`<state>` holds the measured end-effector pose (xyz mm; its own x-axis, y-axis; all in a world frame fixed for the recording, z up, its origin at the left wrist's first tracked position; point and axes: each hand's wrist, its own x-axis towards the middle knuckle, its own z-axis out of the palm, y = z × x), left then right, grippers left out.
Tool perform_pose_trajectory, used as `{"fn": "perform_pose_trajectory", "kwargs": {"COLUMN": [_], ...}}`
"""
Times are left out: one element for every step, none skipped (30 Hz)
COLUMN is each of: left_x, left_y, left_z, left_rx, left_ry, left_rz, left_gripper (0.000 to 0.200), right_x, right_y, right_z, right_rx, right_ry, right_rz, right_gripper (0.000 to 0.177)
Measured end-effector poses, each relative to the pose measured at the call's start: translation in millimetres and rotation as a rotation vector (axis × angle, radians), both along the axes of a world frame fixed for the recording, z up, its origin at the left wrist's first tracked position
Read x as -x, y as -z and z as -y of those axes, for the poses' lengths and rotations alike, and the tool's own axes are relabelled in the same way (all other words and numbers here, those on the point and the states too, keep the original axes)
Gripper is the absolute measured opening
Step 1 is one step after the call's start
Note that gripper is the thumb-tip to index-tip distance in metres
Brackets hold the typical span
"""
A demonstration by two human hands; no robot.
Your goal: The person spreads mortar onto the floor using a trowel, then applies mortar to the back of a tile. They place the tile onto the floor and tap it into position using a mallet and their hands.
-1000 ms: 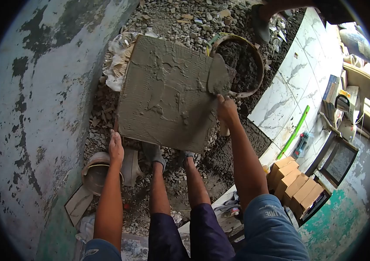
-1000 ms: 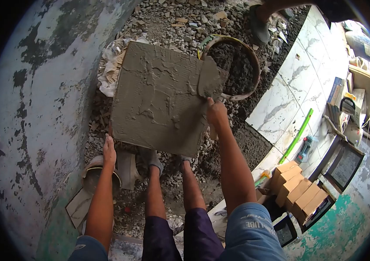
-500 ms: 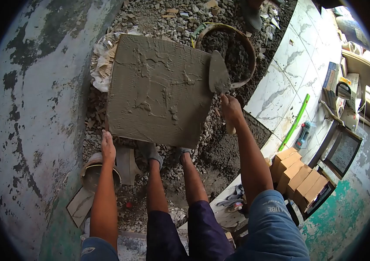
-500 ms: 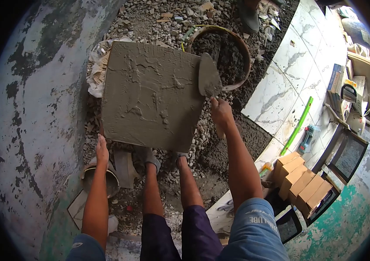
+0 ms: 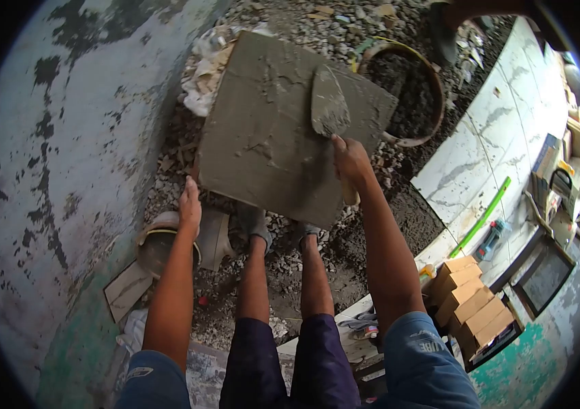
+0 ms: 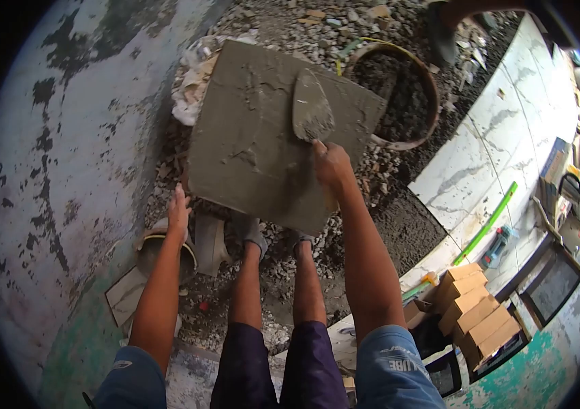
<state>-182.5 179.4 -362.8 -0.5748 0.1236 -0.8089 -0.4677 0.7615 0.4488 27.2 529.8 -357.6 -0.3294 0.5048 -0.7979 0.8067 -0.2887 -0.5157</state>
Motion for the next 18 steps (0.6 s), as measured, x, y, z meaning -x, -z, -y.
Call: {"fn": "perform_pose_trajectory", "kwargs": {"left_x": [1, -1, -2, -3, -4, -4, -2, -1, 0, 2, 5, 7, 8, 10, 9, 9, 9, 8], "left_y": [1, -1, -4, -7, -8, -10, -11, -11, -12, -13, -14, -17, -15, -12, -8, -9, -10, -11], "left_z": [2, 0, -2, -3, -3, -3, -2, -1, 0, 1, 1, 0, 4, 6, 9, 10, 9, 10], "left_rx": [-0.016, -0.059, -0.077, -0.095, -0.113, -0.162, -0.190, -0.219, -0.244, -0.269, -0.296, -0.318, -0.318, -0.343, -0.366, -0.379, -0.383, -0.386], "left_ry": [-0.009, -0.048, -0.078, -0.107, -0.137, -0.187, -0.222, -0.257, -0.290, -0.321, -0.349, -0.366, -0.383, -0.384, -0.383, -0.388, -0.392, -0.393], "left_rz": [0.001, 0.019, 0.024, 0.028, 0.032, 0.054, 0.060, 0.066, 0.096, 0.128, 0.157, 0.177, 0.175, 0.185, 0.200, 0.203, 0.210, 0.212], "left_gripper": [0.084, 0.084, 0.084, 0.084, 0.083, 0.083, 0.083, 0.083, 0.084, 0.084, 0.085, 0.086, 0.086, 0.086, 0.086, 0.086, 0.086, 0.086], "right_x": [20, 39, 53, 61, 67, 73, 73, 65, 56, 46, 34, 28, 30, 38, 42, 44, 48, 51], "right_y": [-3, -7, -11, -10, -9, -9, -7, -4, -3, -12, -22, -29, -39, -53, -61, -56, -46, -37], "right_z": [6, 12, 20, 27, 36, 43, 51, 63, 71, 80, 89, 97, 101, 102, 103, 102, 95, 87], "right_rx": [0.015, 0.032, 0.046, 0.054, -0.034, -0.126, -0.127, -0.127, -0.129, -0.133, -0.205, -0.274, -0.272, -0.271, -0.266, -0.266, -0.395, -0.520], "right_ry": [-0.015, -0.077, -0.141, -0.159, -0.344, -0.529, -0.551, -0.708, -0.866, -0.886, -0.939, -0.992, -1.009, -1.047, -1.083, -1.092, -1.112, -1.131], "right_rz": [-0.008, -0.010, -0.010, -0.017, 0.003, 0.021, 0.014, -0.008, -0.029, -0.033, 0.004, 0.042, 0.040, 0.079, 0.123, 0.129, 0.121, 0.112], "right_gripper": [0.043, 0.043, 0.045, 0.045, 0.046, 0.048, 0.048, 0.047, 0.046, 0.046, 0.046, 0.045, 0.045, 0.045, 0.044, 0.044, 0.044, 0.045]}}
